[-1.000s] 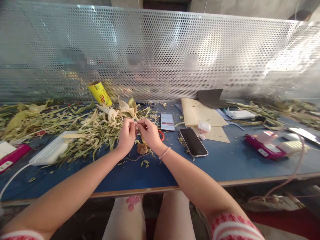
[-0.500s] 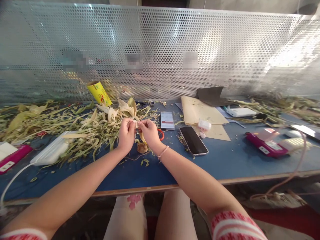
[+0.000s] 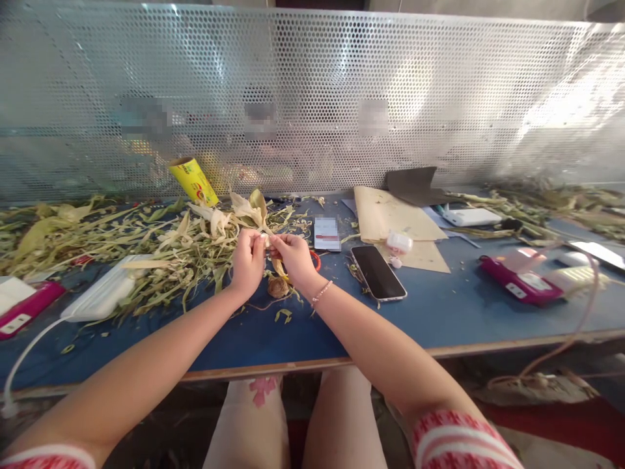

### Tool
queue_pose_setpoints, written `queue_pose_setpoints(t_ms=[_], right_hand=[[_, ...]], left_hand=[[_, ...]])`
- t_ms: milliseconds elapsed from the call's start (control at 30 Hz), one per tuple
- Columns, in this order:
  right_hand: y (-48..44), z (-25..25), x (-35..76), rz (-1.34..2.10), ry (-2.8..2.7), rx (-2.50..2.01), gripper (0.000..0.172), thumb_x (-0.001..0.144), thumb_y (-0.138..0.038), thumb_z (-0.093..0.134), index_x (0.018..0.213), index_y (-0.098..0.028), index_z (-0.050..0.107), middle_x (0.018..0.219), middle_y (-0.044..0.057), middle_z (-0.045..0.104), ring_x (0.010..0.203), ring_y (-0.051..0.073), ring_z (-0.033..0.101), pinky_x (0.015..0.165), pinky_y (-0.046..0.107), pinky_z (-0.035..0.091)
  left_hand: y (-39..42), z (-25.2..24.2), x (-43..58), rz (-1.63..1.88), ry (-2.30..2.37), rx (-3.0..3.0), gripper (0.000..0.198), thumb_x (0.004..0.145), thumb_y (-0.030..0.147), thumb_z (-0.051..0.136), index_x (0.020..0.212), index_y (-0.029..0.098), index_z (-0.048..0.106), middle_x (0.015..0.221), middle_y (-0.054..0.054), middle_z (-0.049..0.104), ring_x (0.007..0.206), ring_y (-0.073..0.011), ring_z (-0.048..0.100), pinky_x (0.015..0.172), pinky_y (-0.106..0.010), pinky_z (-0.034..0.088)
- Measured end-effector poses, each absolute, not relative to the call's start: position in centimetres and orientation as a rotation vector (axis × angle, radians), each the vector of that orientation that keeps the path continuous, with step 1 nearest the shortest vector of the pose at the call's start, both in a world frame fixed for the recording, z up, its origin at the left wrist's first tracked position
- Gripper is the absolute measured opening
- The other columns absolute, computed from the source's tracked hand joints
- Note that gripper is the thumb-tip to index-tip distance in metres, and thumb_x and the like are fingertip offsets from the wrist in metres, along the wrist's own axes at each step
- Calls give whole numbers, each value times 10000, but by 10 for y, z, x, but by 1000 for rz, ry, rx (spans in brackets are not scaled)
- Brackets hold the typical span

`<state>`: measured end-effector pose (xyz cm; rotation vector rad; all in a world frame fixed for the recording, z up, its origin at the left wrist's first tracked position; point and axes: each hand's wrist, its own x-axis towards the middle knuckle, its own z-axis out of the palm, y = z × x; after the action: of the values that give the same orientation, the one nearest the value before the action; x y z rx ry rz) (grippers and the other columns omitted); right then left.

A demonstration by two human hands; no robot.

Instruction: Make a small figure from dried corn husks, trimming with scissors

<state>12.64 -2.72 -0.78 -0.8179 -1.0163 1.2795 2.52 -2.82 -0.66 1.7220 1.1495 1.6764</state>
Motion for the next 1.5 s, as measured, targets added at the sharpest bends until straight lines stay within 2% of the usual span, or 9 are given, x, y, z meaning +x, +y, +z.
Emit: queue_pose_setpoints(t_ms=[167,400,833,1033,1233,1500], right_hand=[[-25,-12,126,1276,-1016,-802,352,563,-483,664,590,-166,512,547,-38,468,507,62,410,526,220,366],[-24,-14,125,1145,-1162,-856,274,663,-435,589,628,-170,531,565,-33,478,530,81,425,553,234,373],[-22,-17,123,1147,-1132,-848,289,653,-444,581,618,-169,498,558,-32,453,529,79,390,527,231,330],[-22,-18,123,1109,-1149,-850,263,673,-423,570,643,-169,508,574,-30,465,536,83,407,532,233,350],[-20,-19,124,1087,-1177,-817,255,700,-426,556,688,-174,522,613,-22,487,566,90,440,576,241,393],[-19,-17,132,1026,-1294,-834,283,757,-424,510,626,-173,508,558,-27,449,525,83,404,520,227,339]], left_hand=[[-29,-6,26,1657,1185,1753,93,774,187,523,714,211,456,619,38,468,567,-102,415,594,-239,285],[-28,-6,25,1689,1166,1773,96,781,200,514,709,210,451,634,26,466,585,-106,419,603,-243,301],[-22,-12,25,1668,1286,1970,85,823,242,434,755,199,409,652,26,489,569,-87,454,565,-220,348],[-22,-12,24,1573,1175,1727,127,825,312,444,778,202,400,570,56,409,500,-76,416,524,-214,350],[-20,-14,24,1533,1030,1589,210,811,402,469,800,205,398,576,59,416,484,-65,416,495,-203,350],[-18,-13,21,1521,966,1773,183,830,375,448,785,204,402,552,63,388,479,-66,400,495,-204,339]])
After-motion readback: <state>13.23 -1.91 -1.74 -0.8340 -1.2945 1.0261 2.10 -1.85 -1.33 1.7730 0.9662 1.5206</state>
